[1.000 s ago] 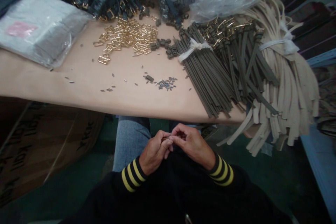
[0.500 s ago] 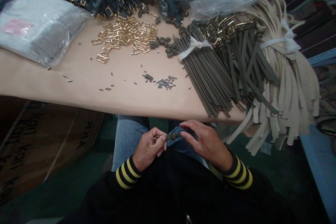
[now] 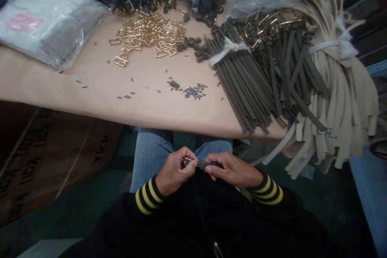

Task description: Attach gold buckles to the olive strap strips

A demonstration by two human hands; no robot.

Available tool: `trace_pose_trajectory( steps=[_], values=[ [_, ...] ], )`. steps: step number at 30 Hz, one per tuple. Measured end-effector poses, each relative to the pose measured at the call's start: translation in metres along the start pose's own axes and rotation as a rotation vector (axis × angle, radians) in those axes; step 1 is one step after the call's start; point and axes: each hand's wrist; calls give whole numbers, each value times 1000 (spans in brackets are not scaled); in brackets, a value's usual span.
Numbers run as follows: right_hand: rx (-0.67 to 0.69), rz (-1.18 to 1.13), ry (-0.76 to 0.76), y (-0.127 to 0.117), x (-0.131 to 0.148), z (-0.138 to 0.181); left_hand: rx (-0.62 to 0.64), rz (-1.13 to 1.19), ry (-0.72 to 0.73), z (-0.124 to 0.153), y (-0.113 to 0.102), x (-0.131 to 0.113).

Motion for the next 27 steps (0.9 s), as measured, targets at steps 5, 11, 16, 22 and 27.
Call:
trace_pose_trajectory(
  steps=[5,11,16,22,27],
  values=[
    [5,-139,33,0,-6,-1,89,27,4,1,-2,-1],
    [-127,-36,8,7,-6,-3,73,20,12,-2,-4,-1],
    [-294,174,-105,17,1,-3,88,268,-98,-4,3,5],
    [-376,237,-203,22,1,-4,73,264,-99,-3,1,2],
    [-394,155,-163,24,-1,-4,-5,-24,-36,-1,0,-2]
  ],
)
Point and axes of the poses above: each hand's wrist, its own z-axis away from the middle knuckle, its own y-axis out of the palm, x = y × z, and after that the axes turned 11 degrees about -z, right-handed
